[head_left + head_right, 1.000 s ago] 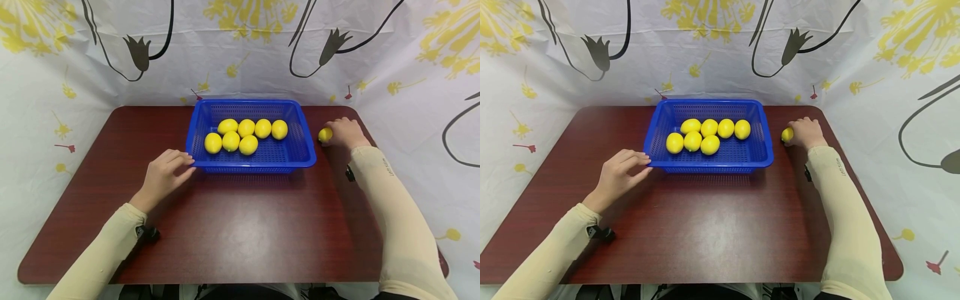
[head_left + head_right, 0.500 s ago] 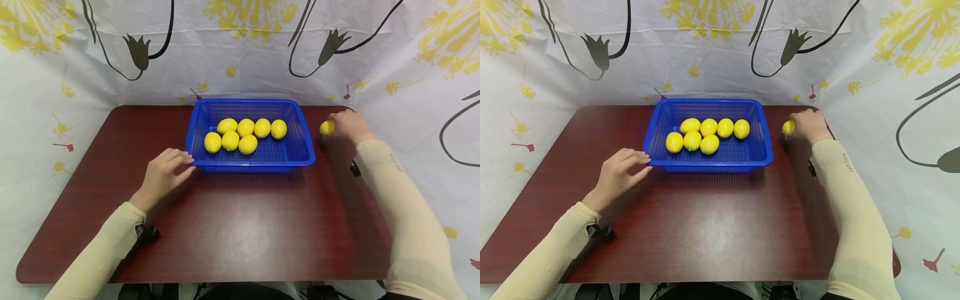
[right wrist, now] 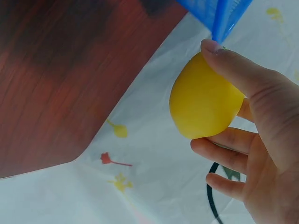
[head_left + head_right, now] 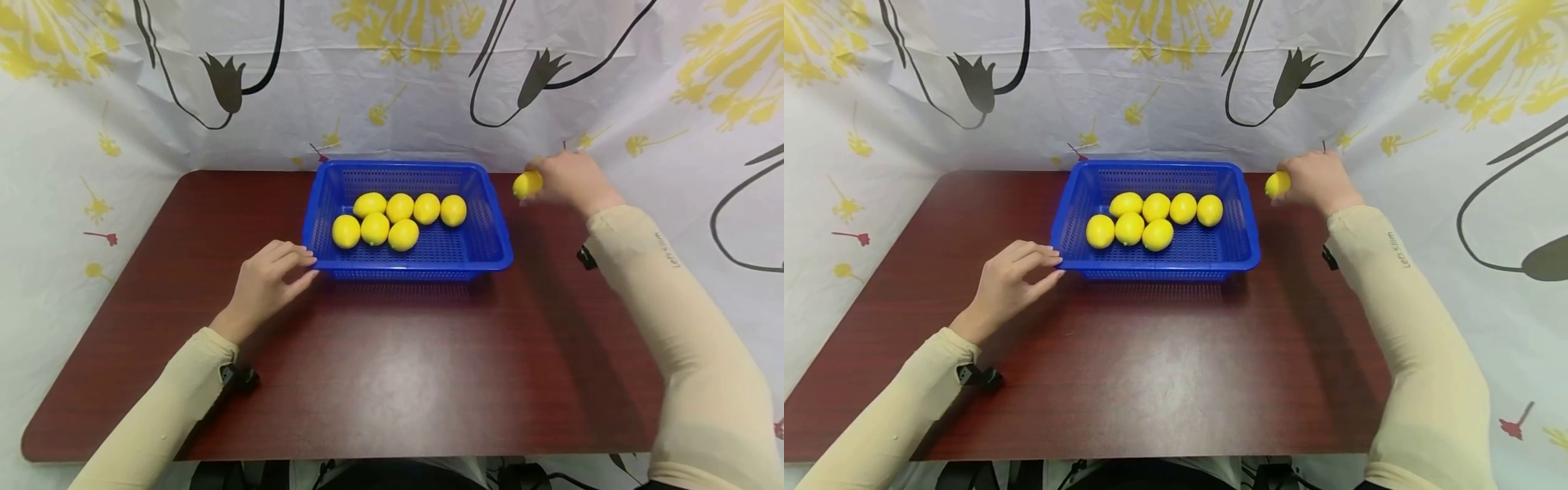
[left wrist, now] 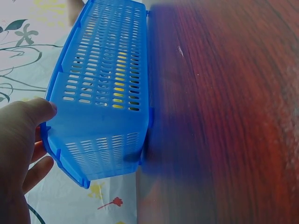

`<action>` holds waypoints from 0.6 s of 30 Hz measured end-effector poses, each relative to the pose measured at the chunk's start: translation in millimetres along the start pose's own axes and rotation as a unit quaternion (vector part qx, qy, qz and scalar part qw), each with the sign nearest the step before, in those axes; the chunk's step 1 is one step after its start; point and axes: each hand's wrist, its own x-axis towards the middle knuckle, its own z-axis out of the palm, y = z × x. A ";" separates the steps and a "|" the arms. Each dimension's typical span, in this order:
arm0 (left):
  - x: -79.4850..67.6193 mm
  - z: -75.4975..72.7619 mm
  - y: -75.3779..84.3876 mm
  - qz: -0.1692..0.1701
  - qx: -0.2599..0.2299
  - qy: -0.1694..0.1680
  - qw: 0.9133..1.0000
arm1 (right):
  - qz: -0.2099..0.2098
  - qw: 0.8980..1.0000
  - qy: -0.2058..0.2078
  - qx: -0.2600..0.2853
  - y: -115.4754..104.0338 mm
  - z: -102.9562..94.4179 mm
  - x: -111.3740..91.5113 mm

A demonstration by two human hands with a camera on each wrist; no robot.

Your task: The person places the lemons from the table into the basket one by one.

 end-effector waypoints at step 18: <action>0.4 -1.8 0.5 -0.003 0.001 -0.001 1.000 | -0.086 0.996 0.007 -0.011 -58.9 -41.4 16.1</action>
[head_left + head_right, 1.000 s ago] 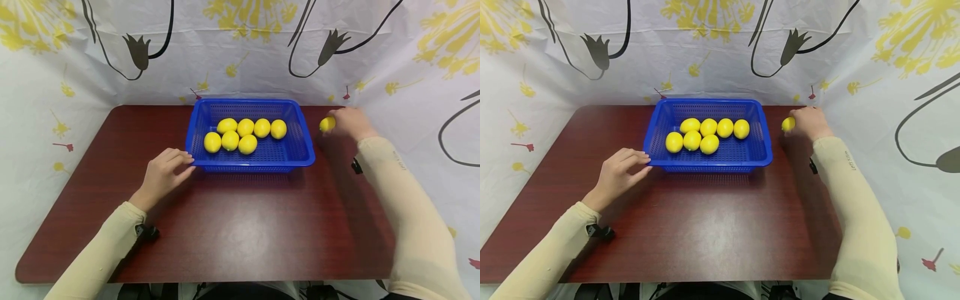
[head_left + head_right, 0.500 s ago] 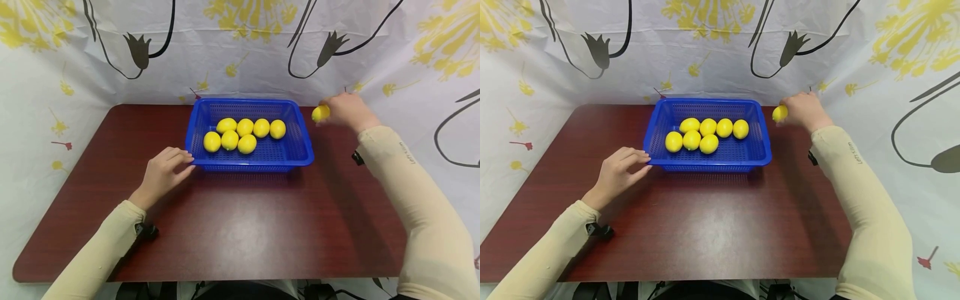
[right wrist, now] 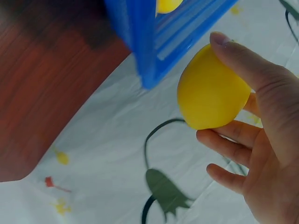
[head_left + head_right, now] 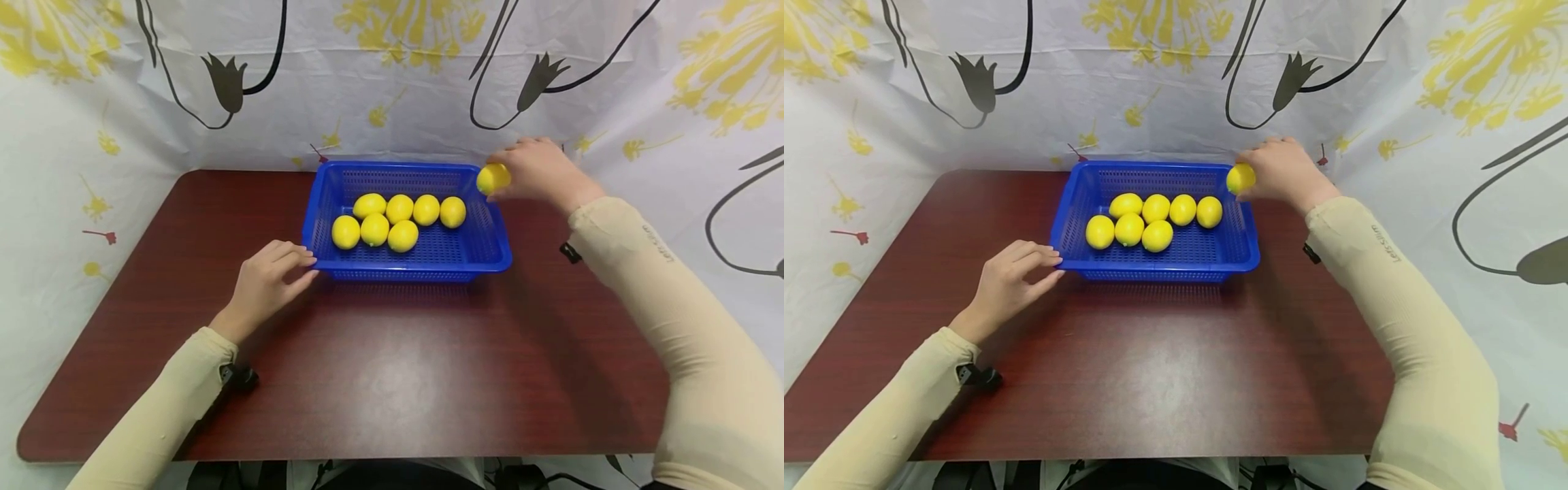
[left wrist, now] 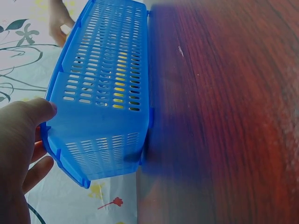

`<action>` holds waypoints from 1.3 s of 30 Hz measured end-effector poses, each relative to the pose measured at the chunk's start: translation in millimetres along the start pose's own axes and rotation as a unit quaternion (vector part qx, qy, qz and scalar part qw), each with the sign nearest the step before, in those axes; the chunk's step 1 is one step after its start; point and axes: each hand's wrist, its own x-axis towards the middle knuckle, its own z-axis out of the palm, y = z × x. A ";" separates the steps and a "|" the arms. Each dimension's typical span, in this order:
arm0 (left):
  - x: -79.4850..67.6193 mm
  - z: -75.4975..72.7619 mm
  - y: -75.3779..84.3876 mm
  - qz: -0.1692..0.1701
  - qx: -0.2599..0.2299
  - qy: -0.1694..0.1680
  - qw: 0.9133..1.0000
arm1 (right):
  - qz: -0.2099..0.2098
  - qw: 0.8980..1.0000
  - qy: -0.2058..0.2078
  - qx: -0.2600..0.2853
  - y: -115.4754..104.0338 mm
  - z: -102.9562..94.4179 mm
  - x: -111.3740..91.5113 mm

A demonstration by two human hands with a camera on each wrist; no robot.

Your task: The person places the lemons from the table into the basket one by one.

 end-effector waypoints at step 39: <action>-1.3 3.1 -2.8 0.002 -0.009 0.009 1.000 | -0.132 0.977 -0.166 -0.027 -98.3 32.2 66.9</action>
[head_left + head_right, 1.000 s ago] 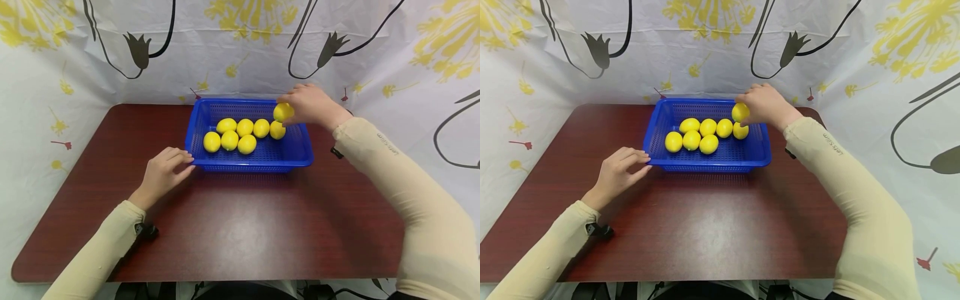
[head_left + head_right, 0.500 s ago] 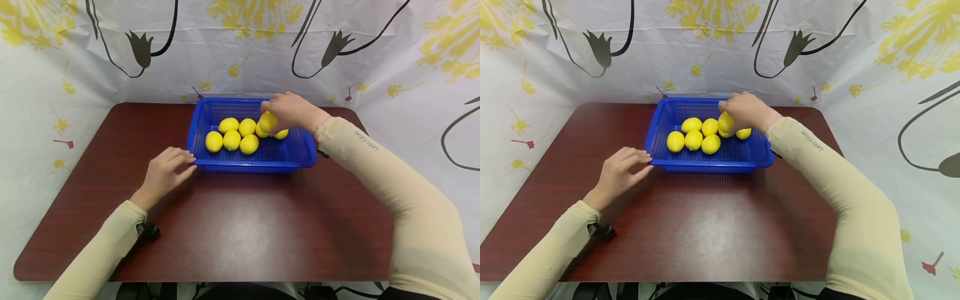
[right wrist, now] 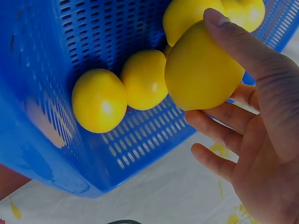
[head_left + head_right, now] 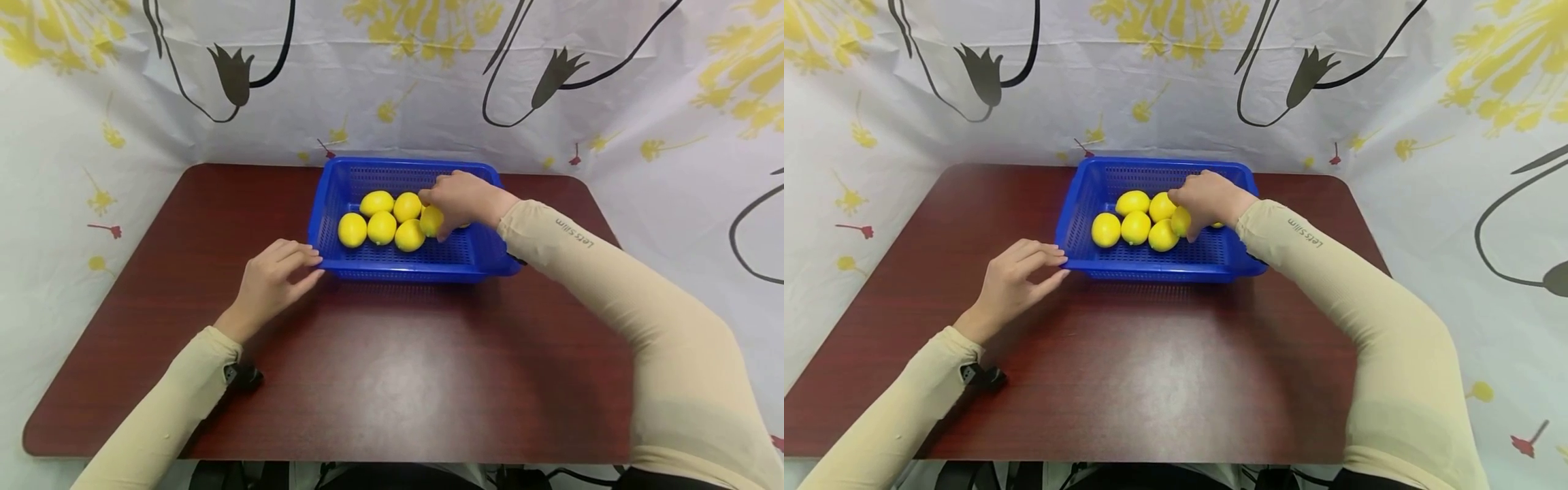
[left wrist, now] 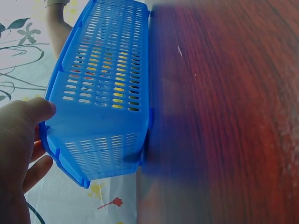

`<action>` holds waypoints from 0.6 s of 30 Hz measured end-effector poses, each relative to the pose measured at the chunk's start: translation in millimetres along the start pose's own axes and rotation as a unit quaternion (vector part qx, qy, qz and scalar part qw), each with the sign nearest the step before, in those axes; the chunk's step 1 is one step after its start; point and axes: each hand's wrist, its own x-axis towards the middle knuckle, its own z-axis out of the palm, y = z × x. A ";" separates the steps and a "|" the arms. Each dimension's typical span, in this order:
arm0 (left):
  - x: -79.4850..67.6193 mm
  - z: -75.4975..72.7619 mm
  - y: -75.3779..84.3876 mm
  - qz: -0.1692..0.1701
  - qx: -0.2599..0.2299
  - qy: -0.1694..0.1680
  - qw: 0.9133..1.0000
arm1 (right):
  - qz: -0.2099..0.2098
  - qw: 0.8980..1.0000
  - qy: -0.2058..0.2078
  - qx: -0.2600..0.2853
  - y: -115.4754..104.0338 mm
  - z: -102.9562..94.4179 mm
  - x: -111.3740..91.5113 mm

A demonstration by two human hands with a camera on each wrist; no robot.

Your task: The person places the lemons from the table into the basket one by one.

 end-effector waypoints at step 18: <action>0.1 0.4 -1.2 -0.006 -0.001 -0.006 1.000 | 0.016 0.999 -0.041 -0.010 -4.6 16.0 7.5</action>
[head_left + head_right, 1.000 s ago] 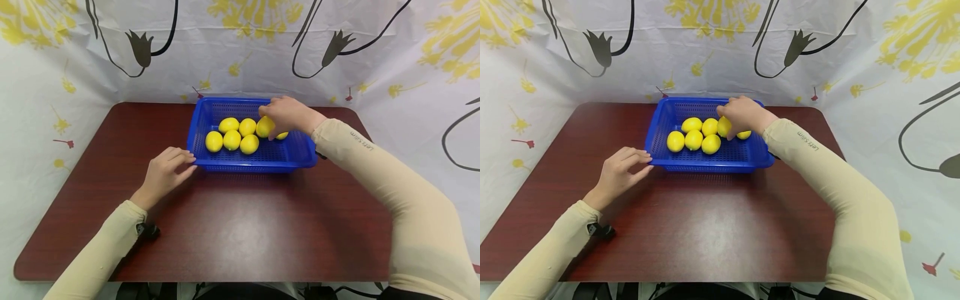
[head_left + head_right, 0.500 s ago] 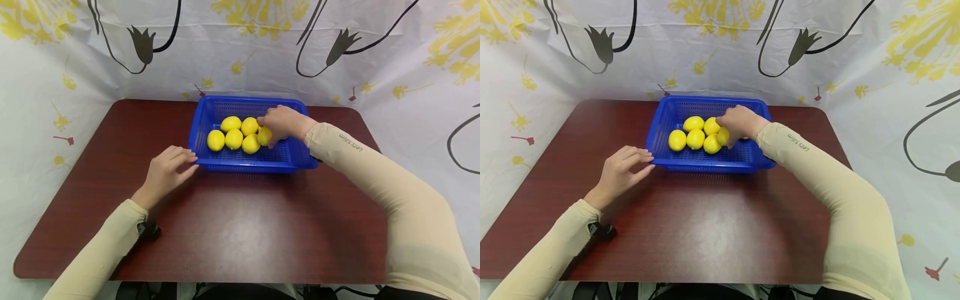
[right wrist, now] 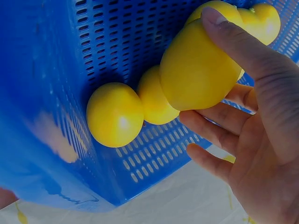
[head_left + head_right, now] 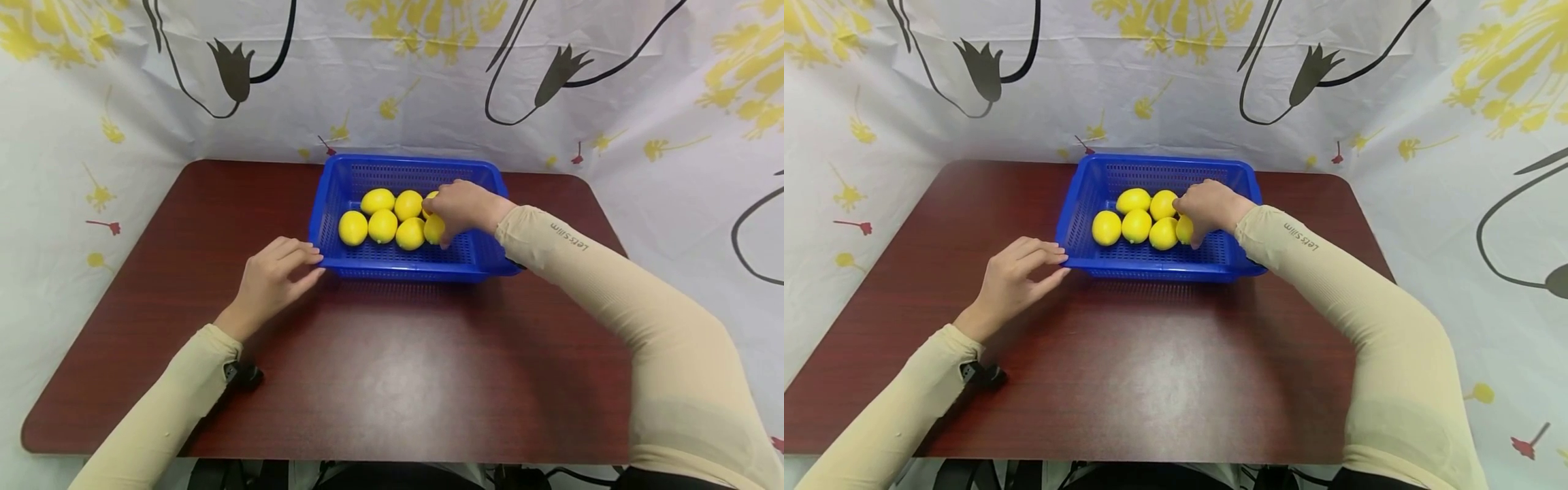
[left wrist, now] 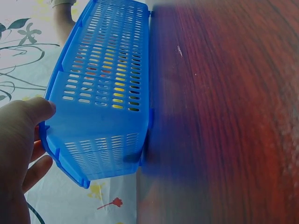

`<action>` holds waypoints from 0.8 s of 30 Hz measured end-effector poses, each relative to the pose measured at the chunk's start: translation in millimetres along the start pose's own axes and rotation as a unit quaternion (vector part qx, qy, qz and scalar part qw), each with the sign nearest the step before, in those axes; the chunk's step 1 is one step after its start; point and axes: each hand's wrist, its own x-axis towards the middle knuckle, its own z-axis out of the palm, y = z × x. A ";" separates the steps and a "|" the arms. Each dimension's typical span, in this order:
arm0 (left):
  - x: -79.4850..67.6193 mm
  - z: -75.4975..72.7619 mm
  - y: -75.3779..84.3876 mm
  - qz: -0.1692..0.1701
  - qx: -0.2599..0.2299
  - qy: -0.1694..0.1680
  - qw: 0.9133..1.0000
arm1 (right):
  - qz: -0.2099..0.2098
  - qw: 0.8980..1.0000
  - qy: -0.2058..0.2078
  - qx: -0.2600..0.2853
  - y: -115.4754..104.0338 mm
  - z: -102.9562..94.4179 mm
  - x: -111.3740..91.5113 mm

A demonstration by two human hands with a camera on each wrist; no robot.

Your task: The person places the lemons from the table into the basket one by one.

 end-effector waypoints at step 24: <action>-0.5 0.0 1.0 0.001 0.001 -0.001 1.000 | 0.001 1.000 0.001 0.013 2.9 8.4 6.9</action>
